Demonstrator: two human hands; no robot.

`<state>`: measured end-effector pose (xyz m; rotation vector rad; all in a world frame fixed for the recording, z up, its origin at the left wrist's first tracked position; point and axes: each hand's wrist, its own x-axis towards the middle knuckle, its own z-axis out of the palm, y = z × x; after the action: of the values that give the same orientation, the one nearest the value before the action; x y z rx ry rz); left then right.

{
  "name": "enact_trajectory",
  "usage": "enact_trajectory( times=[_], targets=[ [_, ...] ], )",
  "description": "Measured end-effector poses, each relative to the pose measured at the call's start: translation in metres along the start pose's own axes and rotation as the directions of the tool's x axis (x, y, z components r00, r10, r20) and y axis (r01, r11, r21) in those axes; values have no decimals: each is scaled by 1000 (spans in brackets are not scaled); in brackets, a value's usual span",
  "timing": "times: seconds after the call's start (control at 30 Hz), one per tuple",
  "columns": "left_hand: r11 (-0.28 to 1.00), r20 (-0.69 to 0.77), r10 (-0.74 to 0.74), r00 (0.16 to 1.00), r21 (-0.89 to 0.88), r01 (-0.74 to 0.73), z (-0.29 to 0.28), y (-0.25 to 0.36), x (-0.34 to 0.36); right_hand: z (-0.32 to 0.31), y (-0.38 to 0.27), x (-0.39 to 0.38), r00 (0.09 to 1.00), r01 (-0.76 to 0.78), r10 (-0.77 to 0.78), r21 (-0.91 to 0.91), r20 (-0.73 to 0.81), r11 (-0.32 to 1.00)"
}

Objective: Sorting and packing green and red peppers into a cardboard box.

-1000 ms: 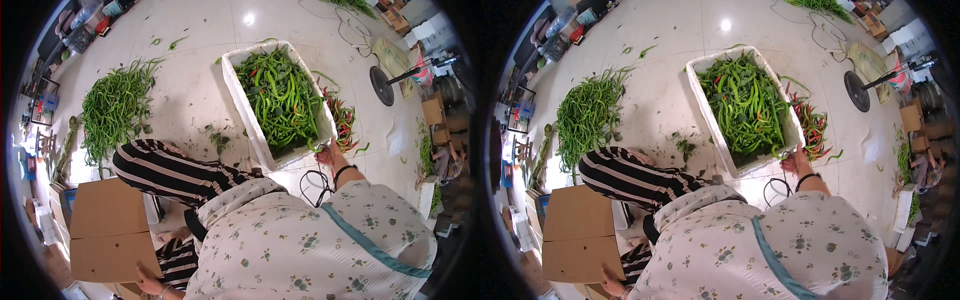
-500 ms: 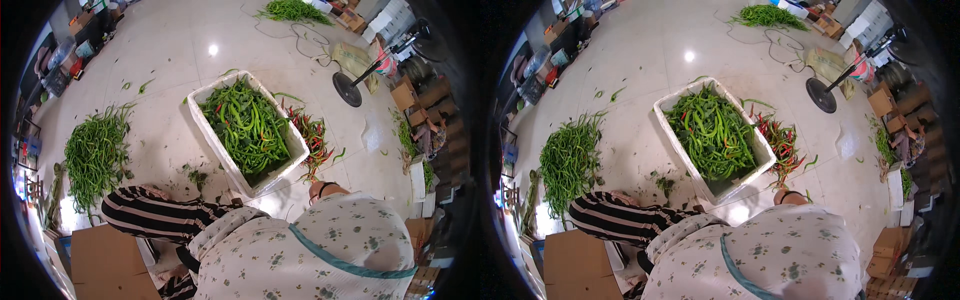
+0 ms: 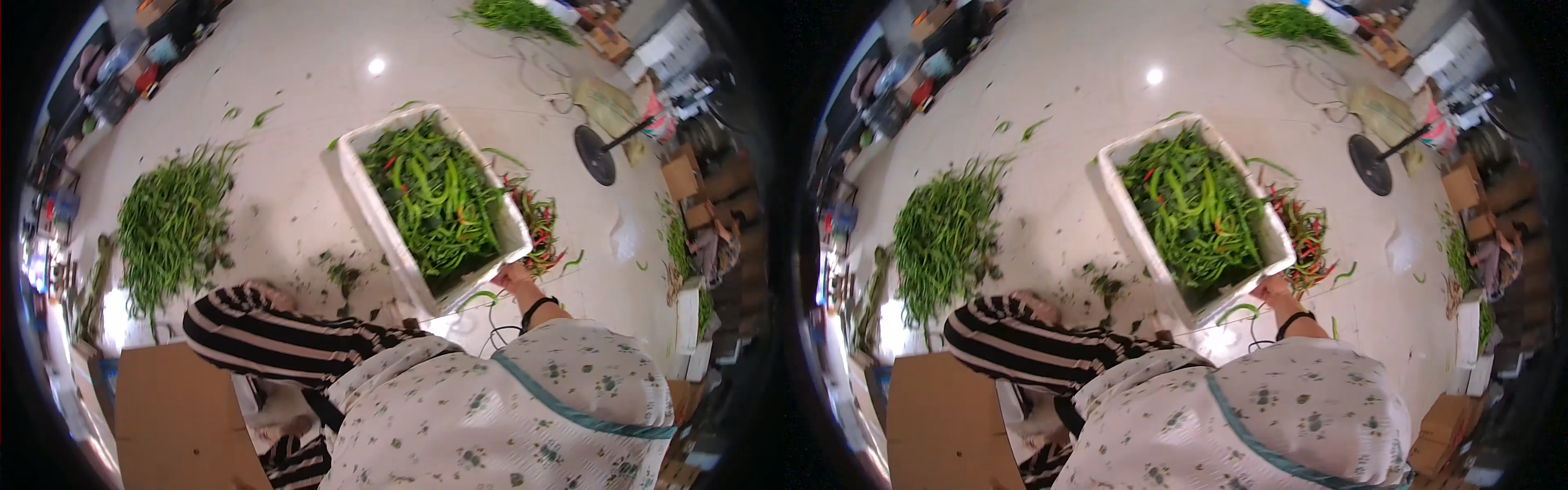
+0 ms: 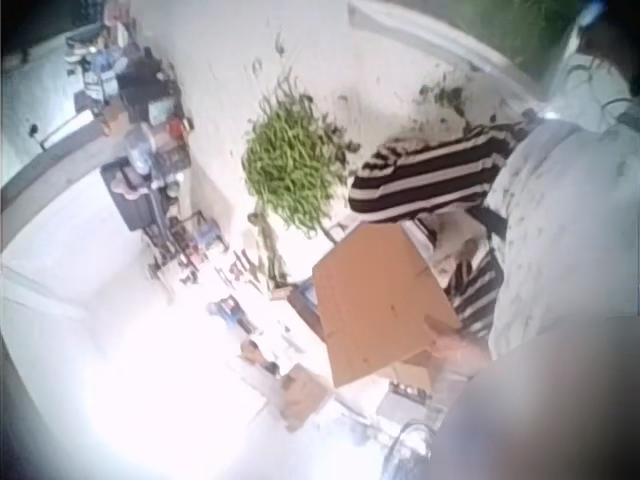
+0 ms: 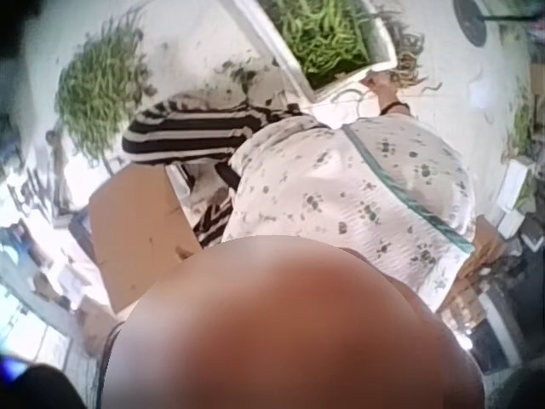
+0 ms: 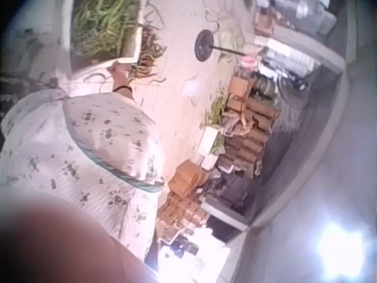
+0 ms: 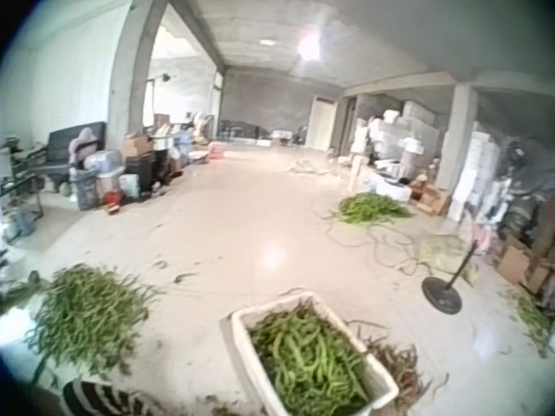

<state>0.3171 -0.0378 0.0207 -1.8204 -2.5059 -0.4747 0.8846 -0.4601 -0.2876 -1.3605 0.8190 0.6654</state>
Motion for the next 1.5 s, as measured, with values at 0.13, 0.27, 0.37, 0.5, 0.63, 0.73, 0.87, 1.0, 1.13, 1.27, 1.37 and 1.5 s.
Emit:
enact_trajectory(
  times=[0.13, 0.27, 0.37, 0.5, 0.63, 0.73, 0.87, 1.0, 1.13, 1.27, 1.37, 1.5],
  targets=[
    [920, -207, 376, 903, -33, -390, 26, -31, 14, 26, -29, 6, 999, -38, 38, -27, 27, 999],
    [917, -154, 377, 913, 205, -344, 10, -23, 11, 93, -43, 16, 990, 57, -69, 100, 120, 993],
    [989, 19, -129, 991, -76, 131, 20, -57, 26, 139, -51, 51, 933, 42, -100, 171, 346, 984],
    [962, -8, -164, 986, -224, 158, 19, -23, 12, 268, -53, 24, 850, 103, -202, 224, 486, 969],
    [954, -29, -149, 988, -269, 136, 9, -18, 1, 389, -51, -9, 860, 143, -195, 143, 472, 979],
    [978, -61, -120, 991, -179, 108, 14, -24, -2, 430, -36, -40, 810, 178, -57, -152, 584, 972],
    [991, -48, -106, 993, -84, 102, 10, -35, -5, 417, 43, -42, 564, 428, 315, -596, 764, 679],
    [992, 6, -129, 992, 10, 129, 6, -37, 2, 343, 102, -50, 373, 924, 441, -372, 816, -91],
    [995, -8, -99, 995, 19, 99, 9, -28, 12, 239, 115, -28, 495, 868, 568, -397, 657, -298],
    [999, -5, -49, 999, 10, 49, 14, -14, 21, 155, 97, 12, 728, 681, 506, -578, 464, -450],
    [1000, -13, -29, 999, 1, 29, 12, -10, 26, 128, 74, 25, 823, 561, 389, -695, 413, -450],
    [1000, -27, -13, 1000, -28, 12, 9, -1, 33, 115, 60, 34, 875, 483, 164, -825, 455, -293]
  ],
)
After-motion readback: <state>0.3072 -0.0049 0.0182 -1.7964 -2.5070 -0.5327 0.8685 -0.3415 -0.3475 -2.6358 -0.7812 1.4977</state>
